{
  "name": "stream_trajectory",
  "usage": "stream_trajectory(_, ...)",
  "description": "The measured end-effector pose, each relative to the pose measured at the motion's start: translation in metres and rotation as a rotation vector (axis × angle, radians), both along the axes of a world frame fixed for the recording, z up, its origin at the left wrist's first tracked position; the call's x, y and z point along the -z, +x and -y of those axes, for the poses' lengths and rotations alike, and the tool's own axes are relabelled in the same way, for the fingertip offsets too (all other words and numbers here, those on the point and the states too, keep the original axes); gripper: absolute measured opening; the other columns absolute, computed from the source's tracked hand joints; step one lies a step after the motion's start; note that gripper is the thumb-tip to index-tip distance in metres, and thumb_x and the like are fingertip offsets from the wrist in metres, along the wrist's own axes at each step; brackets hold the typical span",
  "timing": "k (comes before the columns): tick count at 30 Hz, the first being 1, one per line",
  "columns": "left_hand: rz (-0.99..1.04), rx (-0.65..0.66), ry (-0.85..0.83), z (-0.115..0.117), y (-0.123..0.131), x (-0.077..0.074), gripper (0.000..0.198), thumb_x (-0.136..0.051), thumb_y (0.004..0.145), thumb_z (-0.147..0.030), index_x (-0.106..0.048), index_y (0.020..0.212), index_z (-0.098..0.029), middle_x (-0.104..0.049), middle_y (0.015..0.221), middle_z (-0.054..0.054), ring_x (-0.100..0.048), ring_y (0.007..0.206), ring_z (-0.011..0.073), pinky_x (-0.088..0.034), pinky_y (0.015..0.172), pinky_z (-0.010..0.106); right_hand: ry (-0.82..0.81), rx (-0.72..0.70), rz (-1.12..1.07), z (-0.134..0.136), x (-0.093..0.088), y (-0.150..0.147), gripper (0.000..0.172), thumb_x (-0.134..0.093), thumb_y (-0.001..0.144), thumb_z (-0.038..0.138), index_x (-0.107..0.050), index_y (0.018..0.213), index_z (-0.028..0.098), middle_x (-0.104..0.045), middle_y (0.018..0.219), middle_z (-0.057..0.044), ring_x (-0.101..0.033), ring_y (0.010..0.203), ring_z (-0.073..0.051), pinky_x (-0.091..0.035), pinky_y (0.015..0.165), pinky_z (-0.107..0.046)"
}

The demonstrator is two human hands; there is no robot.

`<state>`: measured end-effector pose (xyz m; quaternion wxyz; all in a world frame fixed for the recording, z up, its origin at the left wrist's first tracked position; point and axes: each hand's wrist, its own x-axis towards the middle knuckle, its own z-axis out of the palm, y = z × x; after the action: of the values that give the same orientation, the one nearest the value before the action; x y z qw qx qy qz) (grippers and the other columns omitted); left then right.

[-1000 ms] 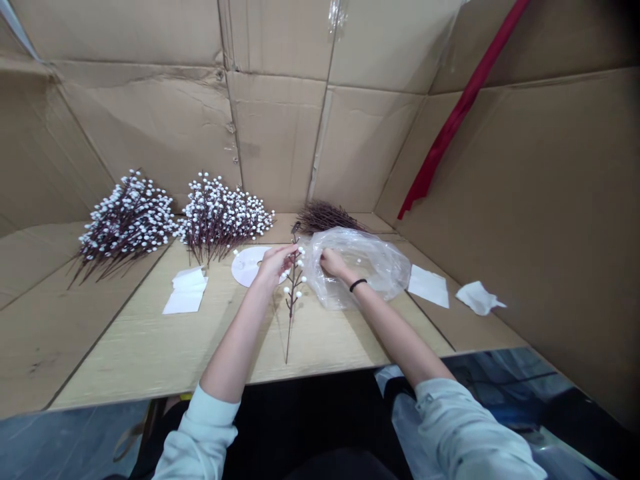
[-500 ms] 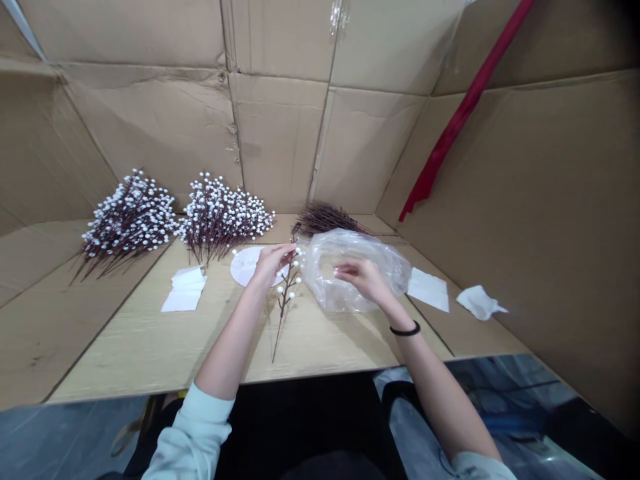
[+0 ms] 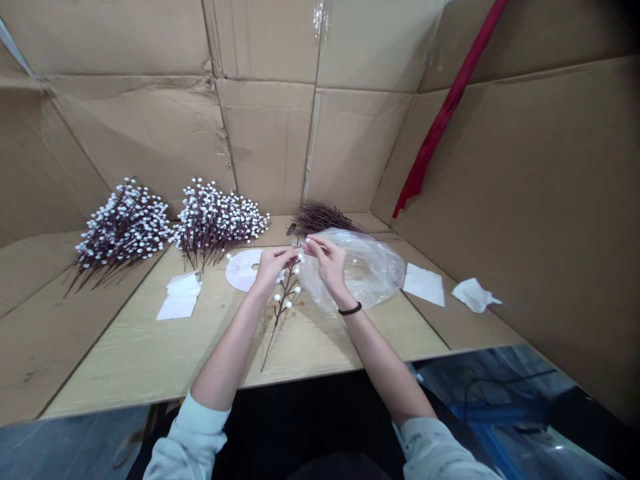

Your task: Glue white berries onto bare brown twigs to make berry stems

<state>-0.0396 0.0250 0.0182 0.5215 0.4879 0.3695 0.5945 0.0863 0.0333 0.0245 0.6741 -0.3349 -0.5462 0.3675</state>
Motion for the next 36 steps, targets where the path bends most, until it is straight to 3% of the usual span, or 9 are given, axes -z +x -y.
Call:
stream_trajectory(10, -0.089, -0.068, 0.036, 0.003, 0.002, 0.002, 0.022, -0.065, 0.06, -0.03, -0.071, 0.072, -0.012, -0.065, 0.066, 0.005, -0.051, 0.059, 0.0108, -0.038, 0.059, 0.024, -0.084, -0.065, -0.2, 0.008, 0.008, -0.006, 0.023, -0.068, 0.063, 0.032, -0.065, 0.081, 0.018, -0.069, 0.074, -0.002, -0.067, 0.068, -0.018, -0.056, 0.07, -0.034)
stream_trajectory(21, -0.086, -0.007, 0.004, 0.003, 0.001, -0.001, 0.023, -0.069, 0.057, -0.029, -0.07, 0.071, -0.011, -0.066, 0.067, 0.007, -0.052, 0.059, 0.0109, -0.037, 0.057, 0.024, -0.098, -0.019, -0.11, 0.008, 0.011, -0.003, 0.029, -0.067, 0.062, 0.037, -0.069, 0.082, 0.016, -0.07, 0.075, -0.004, -0.067, 0.069, -0.018, -0.054, 0.075, -0.038)
stream_trajectory(36, -0.068, 0.024, 0.014, 0.008, 0.001, -0.004, 0.025, -0.068, 0.058, -0.031, -0.071, 0.073, -0.011, -0.067, 0.071, 0.008, -0.054, 0.062, 0.0122, -0.04, 0.06, 0.025, -0.051, 0.003, -0.055, 0.006, 0.018, -0.001, 0.025, -0.066, 0.064, 0.036, -0.071, 0.082, 0.018, -0.071, 0.081, -0.004, -0.066, 0.073, -0.019, -0.054, 0.077, -0.037)
